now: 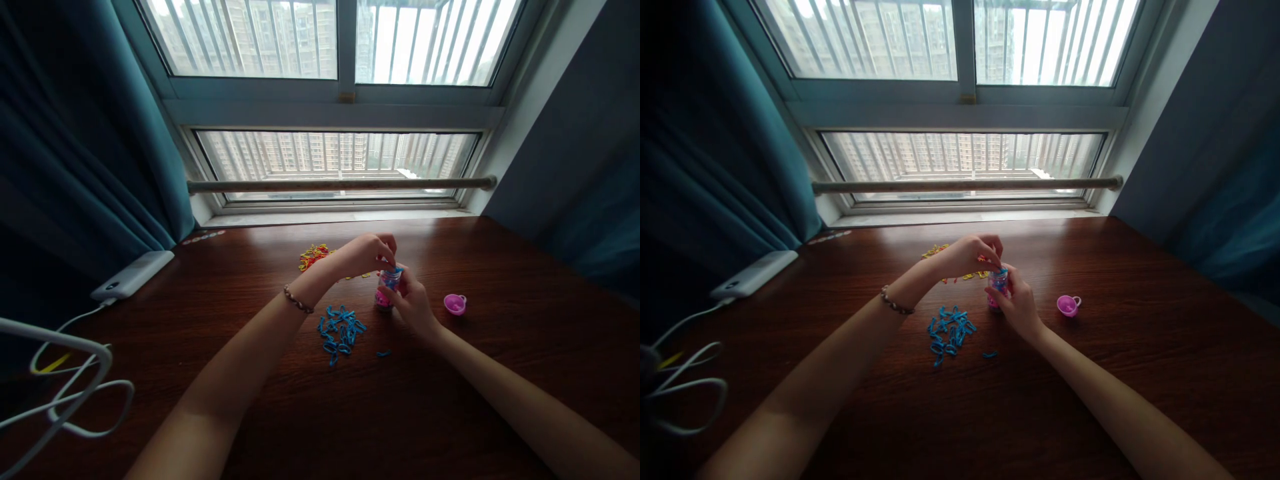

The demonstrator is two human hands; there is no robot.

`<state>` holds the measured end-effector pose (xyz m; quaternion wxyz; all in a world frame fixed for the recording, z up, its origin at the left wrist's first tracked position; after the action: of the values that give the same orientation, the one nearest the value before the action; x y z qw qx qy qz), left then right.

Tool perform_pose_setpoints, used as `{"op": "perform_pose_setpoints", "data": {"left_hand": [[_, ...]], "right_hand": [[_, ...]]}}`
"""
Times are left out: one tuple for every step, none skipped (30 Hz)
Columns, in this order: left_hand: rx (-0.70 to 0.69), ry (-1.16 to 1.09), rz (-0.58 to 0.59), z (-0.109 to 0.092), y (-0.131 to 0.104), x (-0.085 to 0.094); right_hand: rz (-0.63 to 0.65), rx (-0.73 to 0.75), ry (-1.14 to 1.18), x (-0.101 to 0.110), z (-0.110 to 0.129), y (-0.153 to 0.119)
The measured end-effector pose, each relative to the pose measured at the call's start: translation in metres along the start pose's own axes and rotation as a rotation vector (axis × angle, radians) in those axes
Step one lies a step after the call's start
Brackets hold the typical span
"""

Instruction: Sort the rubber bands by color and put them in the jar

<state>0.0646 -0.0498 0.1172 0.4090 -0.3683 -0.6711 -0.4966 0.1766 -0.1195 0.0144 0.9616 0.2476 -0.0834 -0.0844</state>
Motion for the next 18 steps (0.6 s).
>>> {"op": "perform_pose_setpoints", "data": {"left_hand": [[-0.001, 0.023, -0.012, 0.0004, -0.0007, -0.0001], [-0.005, 0.048, -0.022, 0.0003, -0.0015, -0.0001], [-0.012, 0.073, -0.030, -0.0003, -0.0023, -0.0001], [-0.023, 0.097, -0.036, -0.0012, -0.0031, -0.0001], [-0.034, 0.121, -0.043, -0.0025, -0.0039, -0.0002], [-0.045, 0.145, -0.049, -0.0040, -0.0046, -0.0003], [-0.056, 0.165, -0.055, -0.0055, -0.0052, -0.0006], [-0.065, 0.181, -0.061, -0.0070, -0.0056, -0.0009], [-0.072, 0.189, -0.065, -0.0082, -0.0056, -0.0014], [-0.076, 0.191, -0.069, -0.0091, -0.0053, -0.0019], [-0.076, 0.187, -0.074, -0.0095, -0.0046, -0.0024], [-0.072, 0.177, -0.081, -0.0095, -0.0036, -0.0029], [-0.065, 0.162, -0.094, -0.0090, -0.0027, -0.0031], [-0.056, 0.142, -0.110, -0.0082, -0.0021, -0.0029], [-0.043, 0.117, -0.134, -0.0070, -0.0022, -0.0023], [-0.024, 0.085, -0.166, -0.0054, -0.0034, -0.0011], [-0.001, 0.048, -0.203, -0.0037, -0.0061, 0.0004], [0.027, 0.005, -0.241, -0.0019, -0.0106, 0.0022]], "right_hand": [[0.000, -0.007, -0.007, -0.0001, 0.0006, -0.0001], [-0.001, -0.011, -0.013, -0.0001, 0.0015, -0.0003], [-0.002, -0.012, -0.017, 0.0000, 0.0027, -0.0004], [-0.004, -0.010, -0.019, 0.0000, 0.0038, -0.0006], [-0.007, -0.006, -0.018, 0.0001, 0.0049, -0.0007], [-0.009, -0.003, -0.017, 0.0001, 0.0056, -0.0008], [-0.010, -0.002, -0.016, -0.0001, 0.0059, -0.0008], [-0.009, -0.002, -0.016, -0.0002, 0.0059, -0.0009], [-0.008, -0.003, -0.015, -0.0004, 0.0056, -0.0009], [-0.006, -0.005, -0.014, -0.0005, 0.0052, -0.0010], [-0.004, -0.007, -0.014, -0.0006, 0.0048, -0.0010], [-0.001, -0.008, -0.016, -0.0005, 0.0043, -0.0010], [0.000, -0.009, -0.019, -0.0004, 0.0039, -0.0009], [0.005, -0.011, -0.021, -0.0004, 0.0034, -0.0009], [0.009, -0.013, -0.020, -0.0004, 0.0029, -0.0010], [0.012, -0.012, -0.014, -0.0004, 0.0025, -0.0010], [0.014, -0.008, -0.006, -0.0004, 0.0021, -0.0012], [0.014, -0.004, 0.003, -0.0004, 0.0017, -0.0014]]}}
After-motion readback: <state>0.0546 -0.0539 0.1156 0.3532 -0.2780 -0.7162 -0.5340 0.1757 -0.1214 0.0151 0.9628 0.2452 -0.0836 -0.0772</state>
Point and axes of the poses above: each hand's wrist, its own y-axis towards the middle knuckle, its own x-axis out of the back of the hand, z = x × y, the point moved 3 cm from there along y, towards the middle knuckle, and after that the axes turned 14 degrees about y, right-handed, at the moved point
